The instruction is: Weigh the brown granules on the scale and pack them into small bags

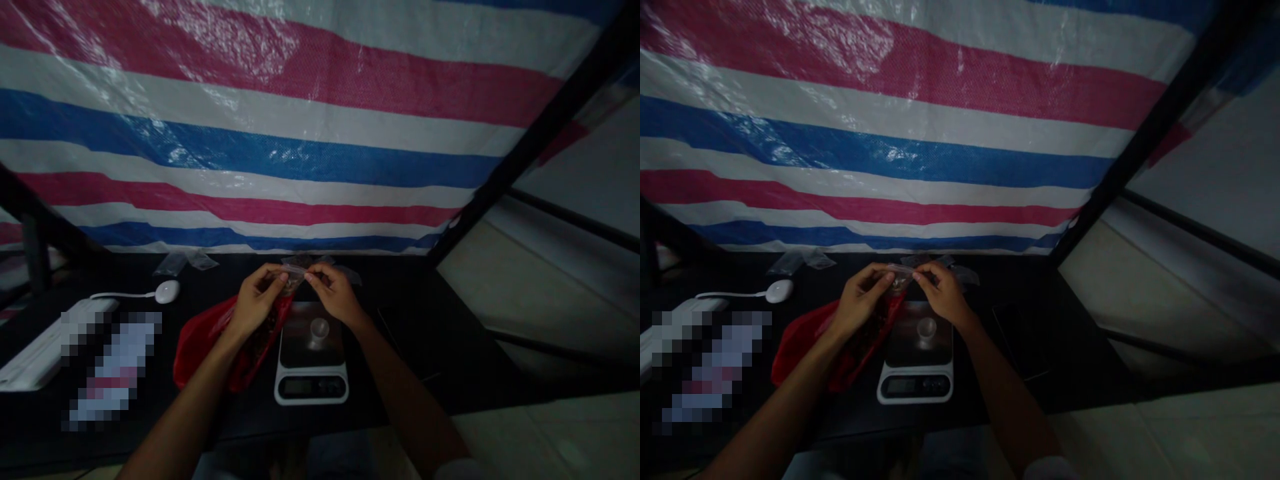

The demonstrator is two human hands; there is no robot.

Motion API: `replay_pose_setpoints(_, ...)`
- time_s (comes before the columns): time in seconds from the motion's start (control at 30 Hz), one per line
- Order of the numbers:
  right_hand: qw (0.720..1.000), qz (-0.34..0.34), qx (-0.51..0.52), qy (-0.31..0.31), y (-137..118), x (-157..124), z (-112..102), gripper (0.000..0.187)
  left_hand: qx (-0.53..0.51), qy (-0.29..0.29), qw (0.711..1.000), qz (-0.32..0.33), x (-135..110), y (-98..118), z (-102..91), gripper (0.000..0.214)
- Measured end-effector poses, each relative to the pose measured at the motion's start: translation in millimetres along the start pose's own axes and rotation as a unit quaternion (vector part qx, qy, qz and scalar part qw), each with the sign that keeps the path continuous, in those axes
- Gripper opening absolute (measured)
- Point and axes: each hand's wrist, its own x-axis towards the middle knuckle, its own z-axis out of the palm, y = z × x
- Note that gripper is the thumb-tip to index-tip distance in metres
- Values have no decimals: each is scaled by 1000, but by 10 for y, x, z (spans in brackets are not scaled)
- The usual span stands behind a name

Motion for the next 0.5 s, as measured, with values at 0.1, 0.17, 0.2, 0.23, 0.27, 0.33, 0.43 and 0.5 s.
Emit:
replay_pose_setpoints(0.1,1000,-18,-6,12,-30,-5,-29,19,-26,5,1000,-2,-28,-7,17,43)
replay_pose_setpoints(0.17,999,-27,0,20,-52,-10,-45,18,-32,15,999,5,-50,-14,22,41)
replay_pose_setpoints(0.2,999,-28,5,23,-60,-15,-49,18,-34,21,999,10,-62,-18,24,40)
replay_pose_setpoints(0.23,999,-29,12,26,-65,-21,-50,18,-36,25,999,17,-74,-22,26,39)
replay_pose_setpoints(0.27,999,-28,21,28,-68,-28,-48,19,-39,29,999,22,-87,-25,30,37)
replay_pose_setpoints(0.33,998,-23,44,30,-68,-42,-40,21,-44,35,998,33,-110,-27,39,35)
replay_pose_setpoints(0.43,996,-12,88,29,-65,-54,-31,23,-48,38,997,45,-136,-16,47,35)
replay_pose_setpoints(0.5,994,-13,105,22,-66,-58,-34,23,-45,42,997,45,-147,-1,40,34)
